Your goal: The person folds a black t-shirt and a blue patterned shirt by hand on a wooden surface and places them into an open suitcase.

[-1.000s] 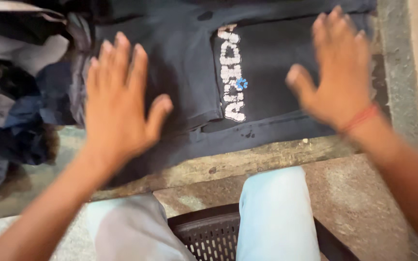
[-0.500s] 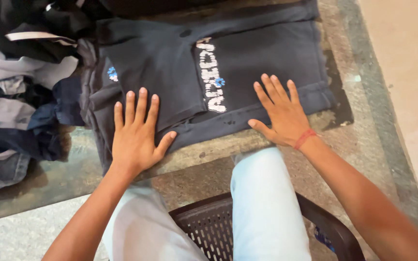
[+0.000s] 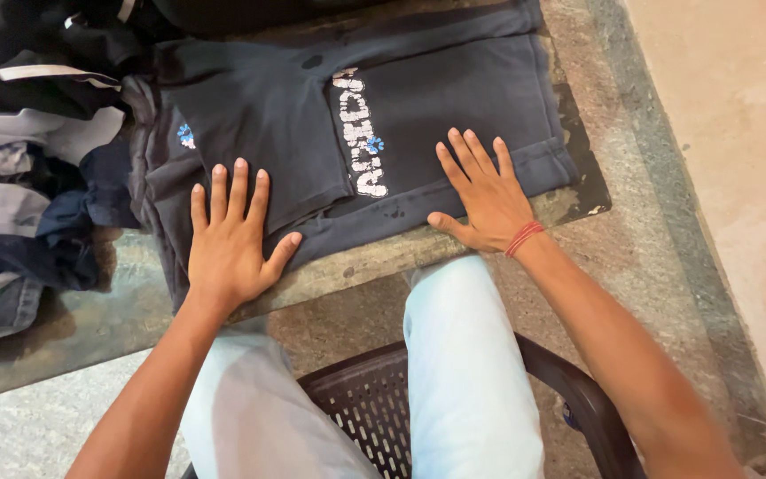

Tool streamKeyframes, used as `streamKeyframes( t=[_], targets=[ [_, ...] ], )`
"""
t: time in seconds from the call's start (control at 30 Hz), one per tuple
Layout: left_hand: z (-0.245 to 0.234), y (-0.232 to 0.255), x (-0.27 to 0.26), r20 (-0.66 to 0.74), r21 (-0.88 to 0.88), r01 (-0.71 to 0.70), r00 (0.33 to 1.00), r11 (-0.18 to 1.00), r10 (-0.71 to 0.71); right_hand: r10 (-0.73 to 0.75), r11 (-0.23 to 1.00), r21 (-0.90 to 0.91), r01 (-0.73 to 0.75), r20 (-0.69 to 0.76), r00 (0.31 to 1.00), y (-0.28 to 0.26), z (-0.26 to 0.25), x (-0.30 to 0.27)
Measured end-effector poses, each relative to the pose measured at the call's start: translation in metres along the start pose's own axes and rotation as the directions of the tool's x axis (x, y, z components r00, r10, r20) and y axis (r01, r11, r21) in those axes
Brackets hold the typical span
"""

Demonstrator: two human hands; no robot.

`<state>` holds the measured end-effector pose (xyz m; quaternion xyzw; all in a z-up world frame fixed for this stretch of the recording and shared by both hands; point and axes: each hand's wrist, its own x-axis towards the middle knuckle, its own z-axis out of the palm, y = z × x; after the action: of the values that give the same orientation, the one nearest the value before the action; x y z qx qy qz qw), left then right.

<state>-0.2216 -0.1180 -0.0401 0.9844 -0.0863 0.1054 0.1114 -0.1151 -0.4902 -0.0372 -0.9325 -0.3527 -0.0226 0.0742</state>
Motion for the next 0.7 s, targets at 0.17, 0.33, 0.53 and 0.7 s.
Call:
streamKeyframes(
  t=[0.17, 0.33, 0.53, 0.7],
  targets=[
    [-0.0002, 0.0002, -0.0015, 0.001, -0.013, 0.004, 1.000, 1.000, -0.004, 0.004, 1.000, -0.005, -0.004, 0.015, 1.000, 0.0015, 0.0019, -0.0007],
    [-0.0015, 0.0010, 0.0000, 0.000, -0.005, 0.005, 1.000, 1.000, -0.005, 0.007, 1.000, 0.006, -0.007, 0.010, 1.000, 0.0006, 0.0006, 0.0007],
    [0.0003, -0.0009, -0.0005, 0.017, 0.019, 0.004, 1.000, 1.000, -0.005, 0.030, 1.000, 0.010, -0.030, 0.013, 0.999, -0.0018, -0.0011, -0.0003],
    [0.0026, -0.0046, -0.0005, 0.021, -0.024, -0.004, 1.000, 1.000, 0.004, 0.019, 1.000, -0.011, -0.019, 0.018, 1.000, 0.0000, 0.0017, -0.0029]
  ],
)
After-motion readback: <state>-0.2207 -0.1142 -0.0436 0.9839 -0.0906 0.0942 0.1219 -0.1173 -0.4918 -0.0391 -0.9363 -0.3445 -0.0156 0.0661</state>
